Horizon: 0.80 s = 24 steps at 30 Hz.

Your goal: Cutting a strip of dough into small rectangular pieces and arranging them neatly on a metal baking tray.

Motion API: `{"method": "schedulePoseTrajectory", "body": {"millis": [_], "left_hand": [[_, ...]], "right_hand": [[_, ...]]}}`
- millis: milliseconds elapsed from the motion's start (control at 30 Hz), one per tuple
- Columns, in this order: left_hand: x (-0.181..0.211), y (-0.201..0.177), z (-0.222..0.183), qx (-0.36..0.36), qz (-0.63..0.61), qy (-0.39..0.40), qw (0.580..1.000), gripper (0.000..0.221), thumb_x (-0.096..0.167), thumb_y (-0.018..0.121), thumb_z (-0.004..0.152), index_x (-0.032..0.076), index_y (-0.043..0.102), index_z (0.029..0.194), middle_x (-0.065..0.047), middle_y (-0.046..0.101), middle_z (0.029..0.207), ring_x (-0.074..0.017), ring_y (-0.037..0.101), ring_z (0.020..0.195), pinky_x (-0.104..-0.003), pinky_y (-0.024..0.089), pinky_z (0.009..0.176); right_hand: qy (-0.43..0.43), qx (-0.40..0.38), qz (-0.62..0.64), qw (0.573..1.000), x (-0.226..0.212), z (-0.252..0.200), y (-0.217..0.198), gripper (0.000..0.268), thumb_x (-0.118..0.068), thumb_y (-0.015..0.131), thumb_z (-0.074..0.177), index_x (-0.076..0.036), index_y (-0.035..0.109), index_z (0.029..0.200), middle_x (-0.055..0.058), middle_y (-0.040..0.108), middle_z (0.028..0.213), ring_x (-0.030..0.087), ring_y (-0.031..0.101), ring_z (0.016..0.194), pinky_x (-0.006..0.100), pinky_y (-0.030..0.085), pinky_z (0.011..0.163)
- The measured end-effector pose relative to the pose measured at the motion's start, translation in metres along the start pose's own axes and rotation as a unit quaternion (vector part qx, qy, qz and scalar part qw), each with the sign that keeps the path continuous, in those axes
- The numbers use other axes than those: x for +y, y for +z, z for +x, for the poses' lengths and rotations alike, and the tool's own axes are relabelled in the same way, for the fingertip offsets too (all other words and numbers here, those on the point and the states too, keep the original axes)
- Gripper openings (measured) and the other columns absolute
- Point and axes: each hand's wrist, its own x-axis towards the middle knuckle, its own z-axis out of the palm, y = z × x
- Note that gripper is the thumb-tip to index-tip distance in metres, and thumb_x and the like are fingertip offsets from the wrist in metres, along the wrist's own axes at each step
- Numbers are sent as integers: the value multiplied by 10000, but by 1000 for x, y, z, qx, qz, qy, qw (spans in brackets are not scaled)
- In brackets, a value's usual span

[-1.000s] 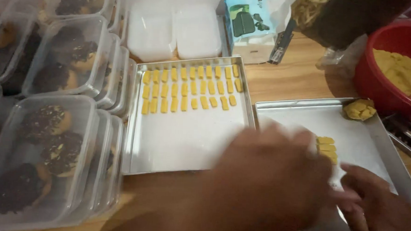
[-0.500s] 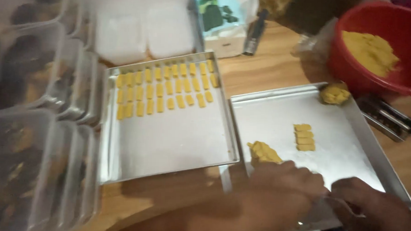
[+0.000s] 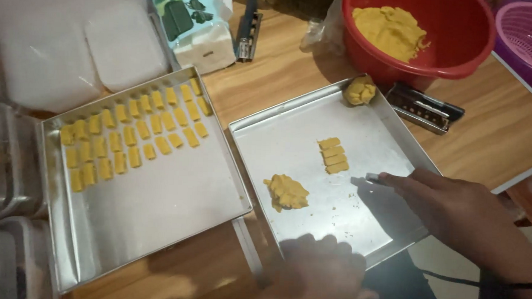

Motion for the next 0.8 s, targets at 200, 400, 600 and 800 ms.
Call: {"method": "schedulePoseTrajectory", "body": {"millis": [200,400,600,800], "left_hand": [[3,47,22,-48,-41,-51,997,331,125,390,1008,73,594,1264,-215,666,1113,-482,636,967,-753,455,639],[-7,79,30,-4,-101,-38,994,236,123,399,982,24,560,1123,-274,638,967,-525,629,852,-703,480,624],[-19,60,15,-13,-85,-2,996,407,429,386,1019,60,527,1115,-200,651,945,-450,633,851,-629,447,677],[-29,-1,12,49,-60,-29,997,428,494,485,1095,87,611,1134,-128,674,957,-318,689,806,-476,533,606]], "right_hand": [[6,-32,68,997,-16,6,-19,688,-303,721,783,-580,557,1391,-155,702,946,161,760,687,414,559,500],[30,-81,98,991,-6,4,-4,724,-293,751,780,-611,549,1398,-173,713,1011,143,770,793,409,584,576],[-15,-72,114,991,-11,12,-13,681,-233,745,807,-494,577,1413,-99,702,948,175,760,714,418,569,525],[-83,17,96,992,-17,24,-18,564,-237,714,843,-362,604,1381,-37,677,927,187,709,698,416,545,436]]}}
